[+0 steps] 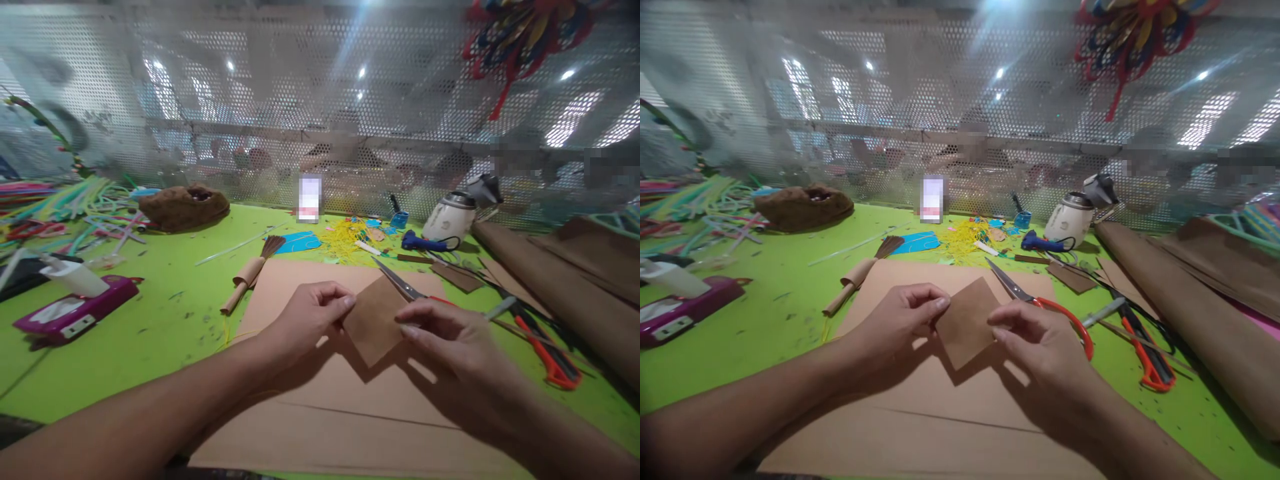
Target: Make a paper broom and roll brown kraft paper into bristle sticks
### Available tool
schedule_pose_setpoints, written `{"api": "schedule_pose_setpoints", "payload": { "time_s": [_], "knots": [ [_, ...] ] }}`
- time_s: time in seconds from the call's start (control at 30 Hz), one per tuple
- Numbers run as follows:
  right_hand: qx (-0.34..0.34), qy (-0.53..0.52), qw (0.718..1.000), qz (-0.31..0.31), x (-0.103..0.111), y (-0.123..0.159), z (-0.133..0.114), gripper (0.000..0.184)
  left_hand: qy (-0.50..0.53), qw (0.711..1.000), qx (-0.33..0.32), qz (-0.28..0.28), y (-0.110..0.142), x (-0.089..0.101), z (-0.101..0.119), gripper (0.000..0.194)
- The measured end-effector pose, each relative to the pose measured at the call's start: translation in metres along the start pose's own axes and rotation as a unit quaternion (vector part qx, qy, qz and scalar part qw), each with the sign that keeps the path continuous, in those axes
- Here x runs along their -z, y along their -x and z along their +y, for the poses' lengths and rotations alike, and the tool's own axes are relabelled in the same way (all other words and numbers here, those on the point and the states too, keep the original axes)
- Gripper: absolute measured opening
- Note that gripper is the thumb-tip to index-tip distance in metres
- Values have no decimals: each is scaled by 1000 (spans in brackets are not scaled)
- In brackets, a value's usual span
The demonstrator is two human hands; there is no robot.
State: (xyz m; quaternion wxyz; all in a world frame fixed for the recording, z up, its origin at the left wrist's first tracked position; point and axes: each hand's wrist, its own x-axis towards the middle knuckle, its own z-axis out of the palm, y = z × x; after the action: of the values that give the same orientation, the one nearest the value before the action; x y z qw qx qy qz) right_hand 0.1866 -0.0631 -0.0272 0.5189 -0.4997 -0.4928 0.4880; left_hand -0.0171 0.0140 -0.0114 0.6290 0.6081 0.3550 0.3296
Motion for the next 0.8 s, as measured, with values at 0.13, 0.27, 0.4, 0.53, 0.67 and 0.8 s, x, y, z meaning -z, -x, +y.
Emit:
{"api": "schedule_pose_setpoints", "payload": {
  "time_s": [0.13,0.27,0.4,0.53,0.67,0.8],
  "knots": [
    [-2,-9,1000,-5,1,-2,-2,35,-19,1000,-1,15,0,-2,-1,18],
    [11,-16,1000,-1,3,-4,-3,43,-61,998,-6,29,2,-4,-1,16],
    [5,-21,1000,23,1,-5,-3,39,-101,995,-12,17,2,-2,-2,17],
    [-14,-44,999,9,-2,-3,-2,40,-100,994,-33,17,-1,-1,-4,18],
    [-41,-56,997,-32,-4,0,-6,36,-123,992,-36,2,-2,3,-5,19],
    [-32,-21,997,-64,-2,-2,-15,29,-147,986,-36,-68,-1,2,-4,19]
  ]
}}
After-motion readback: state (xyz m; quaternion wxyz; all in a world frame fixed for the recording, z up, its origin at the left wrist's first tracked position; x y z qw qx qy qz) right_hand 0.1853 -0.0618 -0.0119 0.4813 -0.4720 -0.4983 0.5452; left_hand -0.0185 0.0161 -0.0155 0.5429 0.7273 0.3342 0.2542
